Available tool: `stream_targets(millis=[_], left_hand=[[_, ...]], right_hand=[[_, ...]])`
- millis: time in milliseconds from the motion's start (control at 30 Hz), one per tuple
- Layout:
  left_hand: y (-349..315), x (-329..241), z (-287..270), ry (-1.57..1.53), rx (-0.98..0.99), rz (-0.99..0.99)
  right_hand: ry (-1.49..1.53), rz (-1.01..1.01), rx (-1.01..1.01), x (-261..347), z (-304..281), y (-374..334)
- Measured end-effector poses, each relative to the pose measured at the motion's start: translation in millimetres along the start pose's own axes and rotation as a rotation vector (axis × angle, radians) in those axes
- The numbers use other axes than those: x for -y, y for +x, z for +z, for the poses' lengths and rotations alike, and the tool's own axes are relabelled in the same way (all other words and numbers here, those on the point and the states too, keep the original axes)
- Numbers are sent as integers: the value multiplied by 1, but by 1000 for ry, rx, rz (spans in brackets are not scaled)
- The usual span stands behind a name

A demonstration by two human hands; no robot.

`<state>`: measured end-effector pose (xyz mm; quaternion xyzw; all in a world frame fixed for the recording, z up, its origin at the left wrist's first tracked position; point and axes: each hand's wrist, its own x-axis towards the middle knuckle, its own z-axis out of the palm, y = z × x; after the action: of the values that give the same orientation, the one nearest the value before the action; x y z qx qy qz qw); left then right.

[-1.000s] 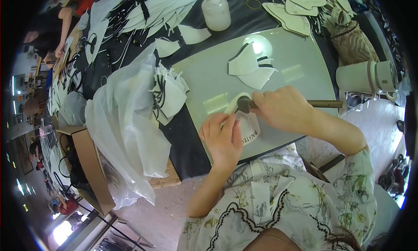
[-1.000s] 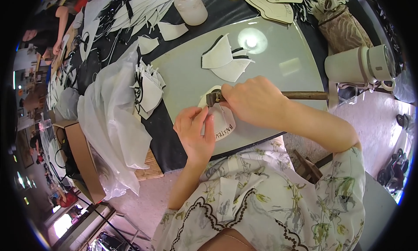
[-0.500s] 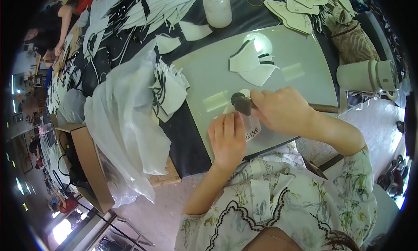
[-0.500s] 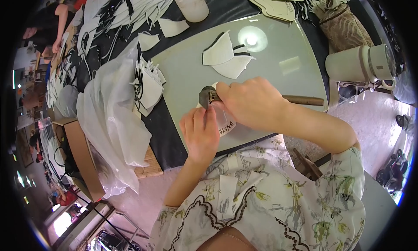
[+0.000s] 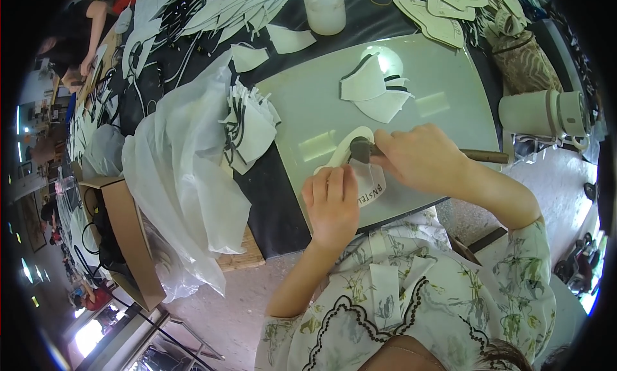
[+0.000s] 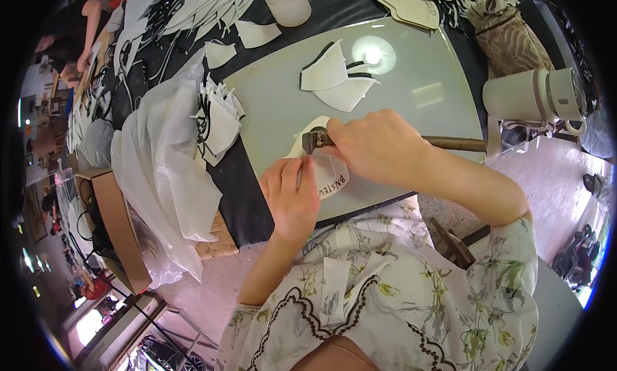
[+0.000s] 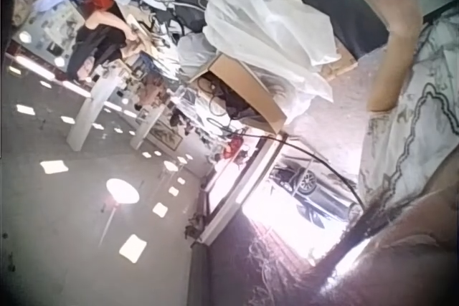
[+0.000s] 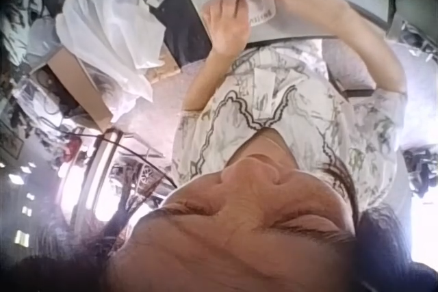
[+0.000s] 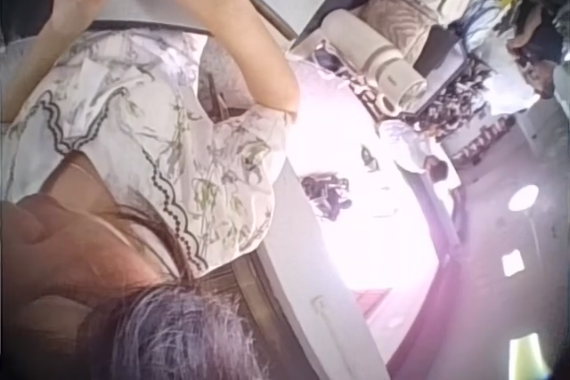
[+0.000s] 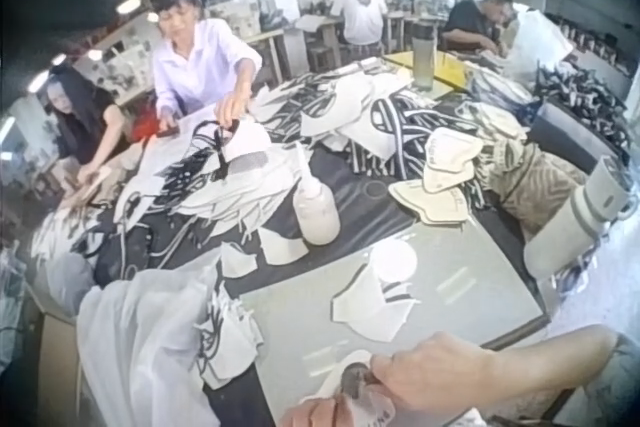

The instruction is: Hammering and flattening shoe upper components on a workbench during the manufacturing process.

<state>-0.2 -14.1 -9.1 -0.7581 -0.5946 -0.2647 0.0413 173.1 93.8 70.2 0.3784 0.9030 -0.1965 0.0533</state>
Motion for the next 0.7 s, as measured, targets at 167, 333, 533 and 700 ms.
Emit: stream_targets(millis=[167, 333, 533, 700], left_hand=[[1, 1, -2, 14, 8, 39], [-1, 4, 0, 28, 8, 50], [6, 13, -9, -318, -19, -218], [0, 14, -5, -51, 1, 33]], right_hand=[[40, -1, 54, 5, -1, 5], [-5, -22, 34, 9, -7, 7], [26, -31, 58, -1, 6, 4], [-5, -38, 81, 0, -5, 7]])
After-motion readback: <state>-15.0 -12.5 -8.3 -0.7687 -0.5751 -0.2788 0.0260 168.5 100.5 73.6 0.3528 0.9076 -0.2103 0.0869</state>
